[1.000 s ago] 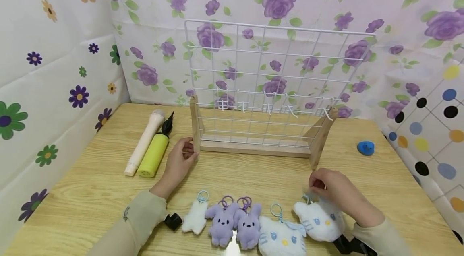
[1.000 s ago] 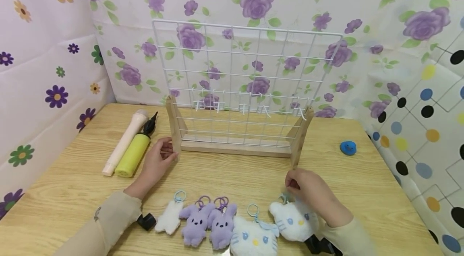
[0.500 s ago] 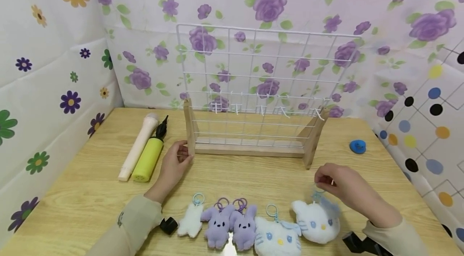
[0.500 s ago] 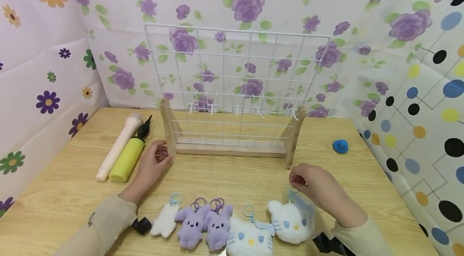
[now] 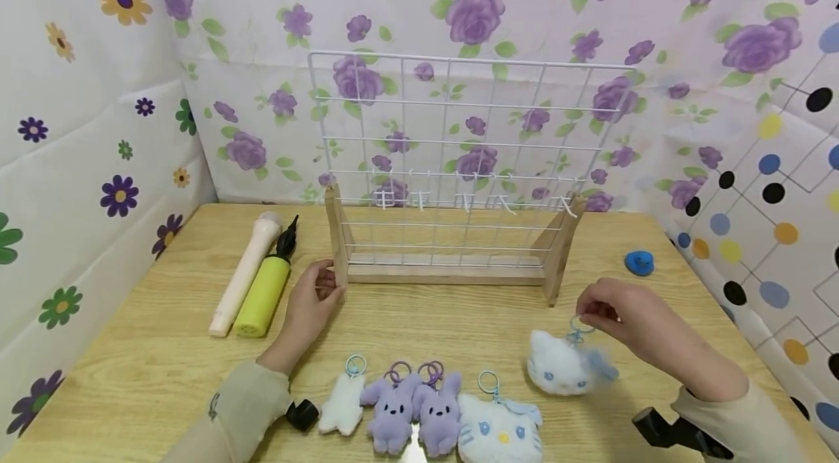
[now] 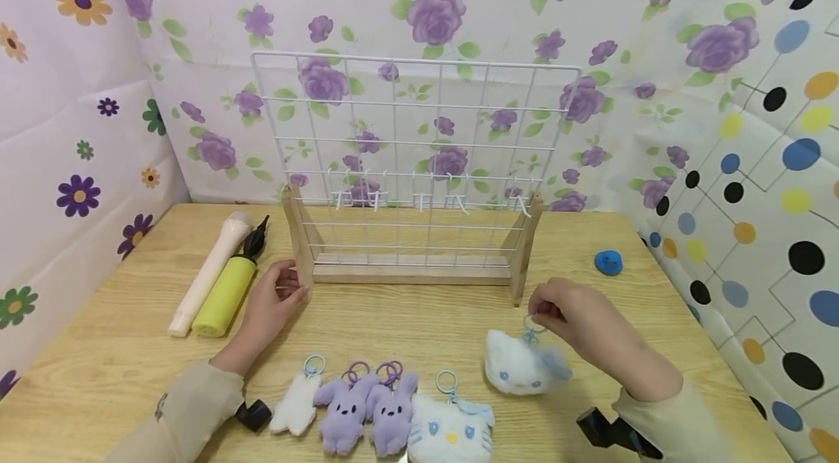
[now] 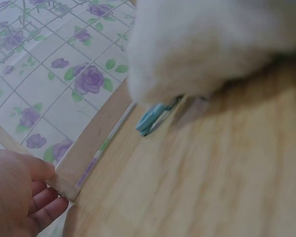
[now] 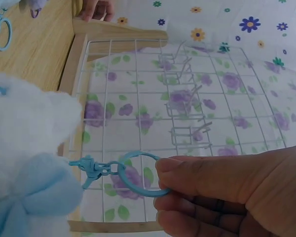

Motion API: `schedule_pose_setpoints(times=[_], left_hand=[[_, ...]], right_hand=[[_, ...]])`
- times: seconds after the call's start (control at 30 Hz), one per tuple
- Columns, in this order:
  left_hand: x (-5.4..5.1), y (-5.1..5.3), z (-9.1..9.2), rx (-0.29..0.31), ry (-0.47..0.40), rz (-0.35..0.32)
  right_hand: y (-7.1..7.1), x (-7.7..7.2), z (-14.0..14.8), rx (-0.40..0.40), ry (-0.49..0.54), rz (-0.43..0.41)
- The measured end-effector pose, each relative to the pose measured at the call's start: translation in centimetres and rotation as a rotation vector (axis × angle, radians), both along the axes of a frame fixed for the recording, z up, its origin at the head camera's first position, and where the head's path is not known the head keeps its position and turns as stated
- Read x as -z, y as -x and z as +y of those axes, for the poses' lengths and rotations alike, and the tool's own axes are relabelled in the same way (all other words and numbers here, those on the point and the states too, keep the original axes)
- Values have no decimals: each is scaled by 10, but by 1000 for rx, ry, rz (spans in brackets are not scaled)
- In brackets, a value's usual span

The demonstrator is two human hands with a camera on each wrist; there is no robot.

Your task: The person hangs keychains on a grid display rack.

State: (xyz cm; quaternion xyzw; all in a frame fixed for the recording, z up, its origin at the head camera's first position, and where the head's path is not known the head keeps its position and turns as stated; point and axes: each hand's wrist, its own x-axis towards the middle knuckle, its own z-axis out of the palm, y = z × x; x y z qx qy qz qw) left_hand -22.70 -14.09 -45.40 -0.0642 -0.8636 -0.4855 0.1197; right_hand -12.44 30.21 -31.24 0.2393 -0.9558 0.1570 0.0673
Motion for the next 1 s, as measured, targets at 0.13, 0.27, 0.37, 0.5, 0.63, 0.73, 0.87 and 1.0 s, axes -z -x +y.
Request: schedule_pose_setpoints(times=[0.13,0.27,0.37,0.5,0.63,0.73,0.87,1.0], left_hand=[[3,-2,0,-12,9,6],[3,-3,-1,-13,6,-1],[1,-3,-1,-11,13,0],[0,-1,0,0,22,16],[-1,0,0,3,20,20],[-1,0,1,6,18,16],[-1,-1,1,7,18,15],[-1,-2,0,-1,16,10]], right_hand=[[3,-6,2,-15,8,53],[9,-9,2,-42,9,136],[16,-10,2,-59,20,186],[22,-11,3,-53,42,245],[28,-14,2,-27,64,315],[32,-18,3,-9,74,365],[38,-24,4,21,89,381],[45,-30,4,43,109,373]])
